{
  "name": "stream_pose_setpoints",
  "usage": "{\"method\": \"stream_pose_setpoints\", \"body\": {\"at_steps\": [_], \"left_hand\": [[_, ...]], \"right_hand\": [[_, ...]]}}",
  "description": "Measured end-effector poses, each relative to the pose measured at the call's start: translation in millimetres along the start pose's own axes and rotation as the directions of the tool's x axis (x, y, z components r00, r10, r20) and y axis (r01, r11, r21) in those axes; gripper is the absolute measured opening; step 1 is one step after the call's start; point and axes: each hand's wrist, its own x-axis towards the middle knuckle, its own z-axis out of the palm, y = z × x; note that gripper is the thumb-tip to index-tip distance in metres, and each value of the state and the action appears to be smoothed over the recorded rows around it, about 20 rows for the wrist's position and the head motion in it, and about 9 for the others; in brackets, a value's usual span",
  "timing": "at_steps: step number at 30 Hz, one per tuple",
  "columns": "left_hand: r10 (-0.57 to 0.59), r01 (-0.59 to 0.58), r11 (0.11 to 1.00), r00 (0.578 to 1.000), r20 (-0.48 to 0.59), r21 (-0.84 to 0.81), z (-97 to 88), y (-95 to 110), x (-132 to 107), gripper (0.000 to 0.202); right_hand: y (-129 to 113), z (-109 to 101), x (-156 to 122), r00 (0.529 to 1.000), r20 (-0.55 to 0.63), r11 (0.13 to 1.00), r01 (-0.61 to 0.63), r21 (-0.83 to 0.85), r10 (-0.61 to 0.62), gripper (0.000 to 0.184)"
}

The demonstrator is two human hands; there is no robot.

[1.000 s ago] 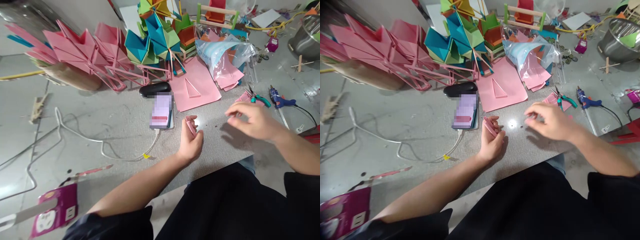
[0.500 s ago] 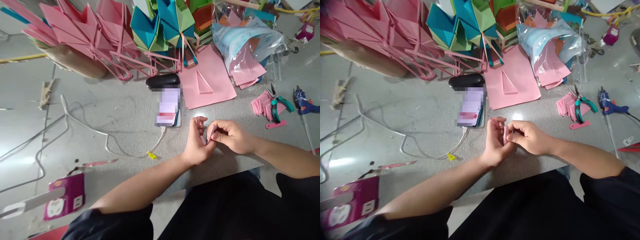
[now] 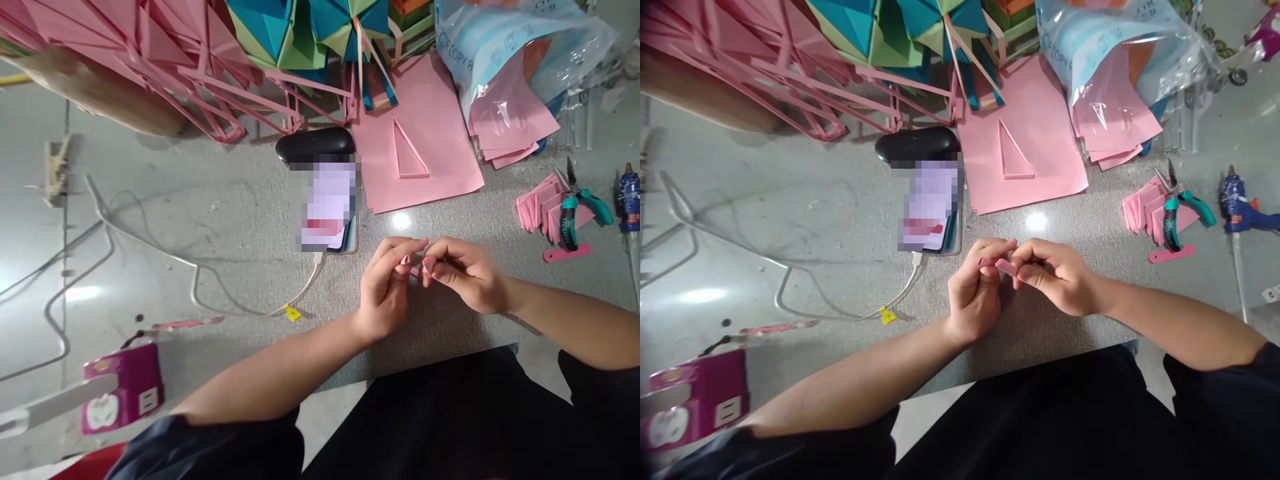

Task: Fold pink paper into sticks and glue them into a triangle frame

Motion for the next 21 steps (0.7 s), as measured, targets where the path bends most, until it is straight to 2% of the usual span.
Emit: {"method": "stream_pose_setpoints", "body": {"at_steps": [2,6,12,17,21], "left_hand": [[0.017,-0.017,0.999,1.000,-0.006,0.030,-1.7,-2,-1,0.037],[-0.026,0.026,1.000,1.000,0.012,0.017,-2.1,-2,-2,0.036],[-0.086,0.087,0.996,0.995,0.048,-0.024,-3.2,-1,-6,0.034],[-0.126,0.126,0.992,0.990,0.060,-0.007,-5.3,-3,-10,0.033],[-0.115,0.113,0.993,0.990,0.076,0.036,-6.1,-3,-10,0.032]], "right_hand": [[2,0,-1,0.999,0.016,0.998,0.050,-0.024,-0.050,0.018],[4,0,-1,0.992,0.012,0.988,0.127,-0.090,-0.127,0.010],[-2,5,4,0.976,0.025,0.955,0.219,-0.202,-0.219,0.012],[-7,7,7,0.969,0.031,0.947,0.248,-0.205,-0.247,0.012],[-9,9,8,0.972,0.024,0.944,0.234,-0.234,-0.235,0.013]]}}
